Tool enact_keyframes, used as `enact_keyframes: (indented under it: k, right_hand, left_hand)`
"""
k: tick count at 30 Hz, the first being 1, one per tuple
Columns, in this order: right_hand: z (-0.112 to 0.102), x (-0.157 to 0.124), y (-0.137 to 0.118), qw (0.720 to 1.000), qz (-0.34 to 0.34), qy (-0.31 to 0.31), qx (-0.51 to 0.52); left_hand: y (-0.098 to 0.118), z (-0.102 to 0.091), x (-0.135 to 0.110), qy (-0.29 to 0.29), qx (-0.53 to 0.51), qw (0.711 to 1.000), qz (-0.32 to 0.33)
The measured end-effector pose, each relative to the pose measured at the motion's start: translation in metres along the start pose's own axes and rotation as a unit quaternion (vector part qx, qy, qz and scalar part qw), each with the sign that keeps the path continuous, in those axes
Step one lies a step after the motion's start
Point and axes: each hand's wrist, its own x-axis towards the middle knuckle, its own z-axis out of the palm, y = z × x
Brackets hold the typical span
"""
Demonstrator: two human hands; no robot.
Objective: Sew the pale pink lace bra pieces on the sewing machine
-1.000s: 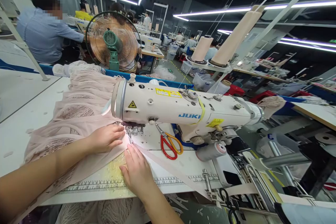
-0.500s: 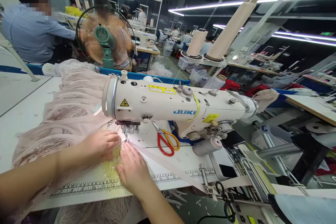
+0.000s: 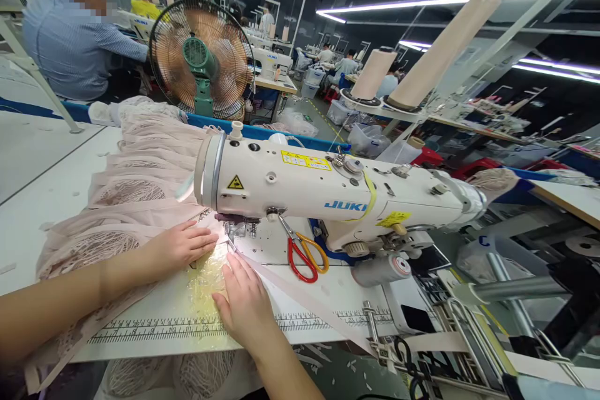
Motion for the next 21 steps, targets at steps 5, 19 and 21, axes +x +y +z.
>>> enact_keyframes:
  k: [5,19,21]
  right_hand:
    - [0.000,0.000,0.001,1.000,0.002,0.007,0.005]
    - [0.002,-0.001,0.002,1.000,-0.002,0.018,-0.009]
    - [0.001,-0.001,0.002,1.000,0.004,0.025,0.001]
  left_hand:
    - [-0.009,-0.004,0.003,-0.058,-0.045,0.997,-0.034]
    - [0.002,-0.029,0.013,-0.123,0.026,0.984,-0.127]
    - [0.023,-0.051,0.002,-0.160,0.035,0.968,-0.191]
